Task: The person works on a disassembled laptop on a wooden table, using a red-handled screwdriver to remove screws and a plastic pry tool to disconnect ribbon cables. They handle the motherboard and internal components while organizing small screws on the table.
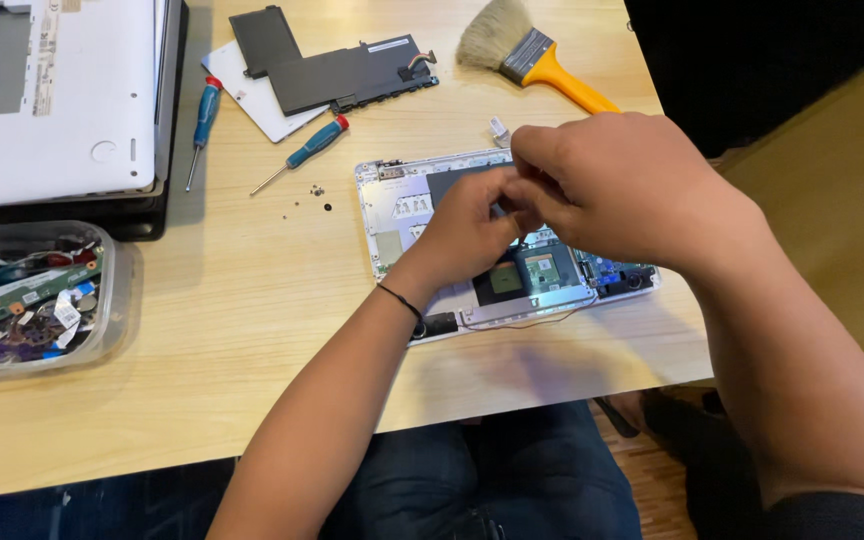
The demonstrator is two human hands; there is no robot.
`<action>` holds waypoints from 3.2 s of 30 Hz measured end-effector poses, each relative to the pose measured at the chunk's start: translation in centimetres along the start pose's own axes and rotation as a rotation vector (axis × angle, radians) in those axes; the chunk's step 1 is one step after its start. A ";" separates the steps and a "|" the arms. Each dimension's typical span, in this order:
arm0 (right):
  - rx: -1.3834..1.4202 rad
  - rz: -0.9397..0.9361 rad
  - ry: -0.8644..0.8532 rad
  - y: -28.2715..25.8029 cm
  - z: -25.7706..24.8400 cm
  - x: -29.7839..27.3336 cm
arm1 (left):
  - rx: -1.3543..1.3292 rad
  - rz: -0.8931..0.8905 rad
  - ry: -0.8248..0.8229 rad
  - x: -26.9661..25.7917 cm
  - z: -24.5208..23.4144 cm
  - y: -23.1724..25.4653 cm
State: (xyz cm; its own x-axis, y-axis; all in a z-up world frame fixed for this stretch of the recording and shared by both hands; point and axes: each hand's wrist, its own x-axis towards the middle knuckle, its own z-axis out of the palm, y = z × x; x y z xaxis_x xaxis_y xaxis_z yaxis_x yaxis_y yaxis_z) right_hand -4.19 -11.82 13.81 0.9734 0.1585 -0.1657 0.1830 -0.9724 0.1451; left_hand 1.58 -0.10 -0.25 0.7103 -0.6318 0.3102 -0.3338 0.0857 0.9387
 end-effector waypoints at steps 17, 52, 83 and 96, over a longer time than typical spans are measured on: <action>0.183 -0.138 0.416 4.2 1.6 -1.0 | -0.047 -0.059 0.069 -0.4 1.1 1.5; 0.131 -0.257 0.402 4.4 1.8 -1.5 | 0.020 0.146 -0.016 -1.1 0.5 1.2; 0.111 -0.182 0.327 4.8 1.6 -0.5 | 0.030 0.156 0.008 -1.0 0.5 1.3; 0.261 -0.311 0.329 5.2 1.8 0.2 | 0.052 -0.038 0.023 -0.9 0.4 1.5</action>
State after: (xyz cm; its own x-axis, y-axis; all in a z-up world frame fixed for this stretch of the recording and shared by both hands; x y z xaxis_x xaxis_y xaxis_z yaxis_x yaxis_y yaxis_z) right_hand -3.32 -17.16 12.82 0.8779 0.4515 0.1595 0.4710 -0.8743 -0.1172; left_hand 0.22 0.33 0.80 0.7370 -0.6161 0.2781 -0.3372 0.0216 0.9412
